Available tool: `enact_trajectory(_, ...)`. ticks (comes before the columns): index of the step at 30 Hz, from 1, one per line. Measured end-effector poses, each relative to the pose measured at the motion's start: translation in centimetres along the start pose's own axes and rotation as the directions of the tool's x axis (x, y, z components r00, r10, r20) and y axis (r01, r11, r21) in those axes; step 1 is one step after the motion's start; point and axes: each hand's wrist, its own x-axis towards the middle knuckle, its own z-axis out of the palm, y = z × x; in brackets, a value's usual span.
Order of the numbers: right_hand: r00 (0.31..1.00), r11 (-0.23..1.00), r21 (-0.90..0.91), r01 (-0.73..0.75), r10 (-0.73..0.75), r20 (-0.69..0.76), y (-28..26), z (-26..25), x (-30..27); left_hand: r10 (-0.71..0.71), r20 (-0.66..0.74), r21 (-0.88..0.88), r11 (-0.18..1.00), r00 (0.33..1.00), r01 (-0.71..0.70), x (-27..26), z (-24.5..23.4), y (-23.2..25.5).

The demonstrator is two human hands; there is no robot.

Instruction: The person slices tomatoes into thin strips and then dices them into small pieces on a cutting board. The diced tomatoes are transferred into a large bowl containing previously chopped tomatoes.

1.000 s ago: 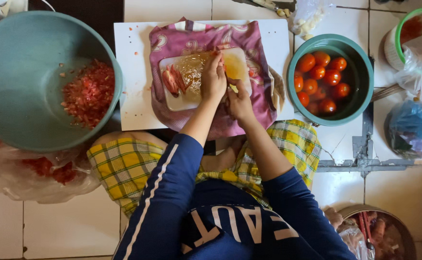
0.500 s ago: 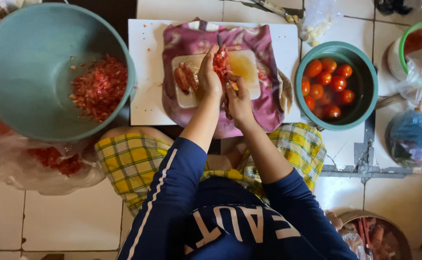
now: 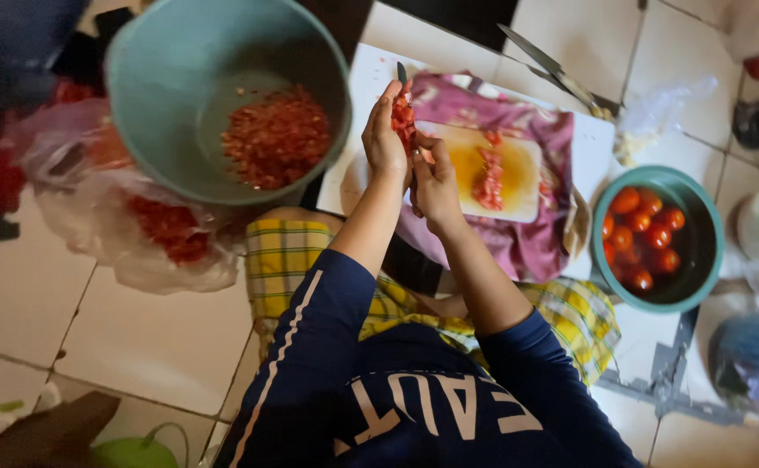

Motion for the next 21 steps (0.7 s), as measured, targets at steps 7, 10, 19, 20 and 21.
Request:
enact_trajectory(7, 0.982, 0.994, 0.088, 0.064, -0.079, 0.173, -1.1, 8.5, 2.0, 0.176, -0.033, 0.049, 0.983, 0.984, -0.174, 4.9, -4.5, 7.4)
enact_trajectory(10, 0.974, 0.999, -0.006, 0.049, -0.046, 0.222, -2.0, 12.1, 2.3, 0.177, -0.079, 0.077, 0.982, 0.981, -0.171, 6.2, -6.3, 10.7)
enact_trajectory(19, 0.938, 0.838, -0.469, 0.278, -0.132, 0.320, 2.2, 14.5, 6.0, 0.101, -0.295, 0.084, 0.993, 0.950, -0.079, 9.2, -11.8, 14.7)
enact_trajectory(20, 0.925, 0.812, -0.484, 0.327, -0.172, 0.338, 1.9, 14.3, 5.7, 0.110, -0.297, 0.078, 0.993, 0.949, -0.090, 9.6, -12.4, 14.5)
enact_trajectory(21, 0.910, 0.782, -0.498, 0.375, -0.210, 0.356, 1.5, 14.1, 5.4, 0.119, -0.299, 0.072, 0.992, 0.947, -0.102, 9.9, -12.9, 14.3)
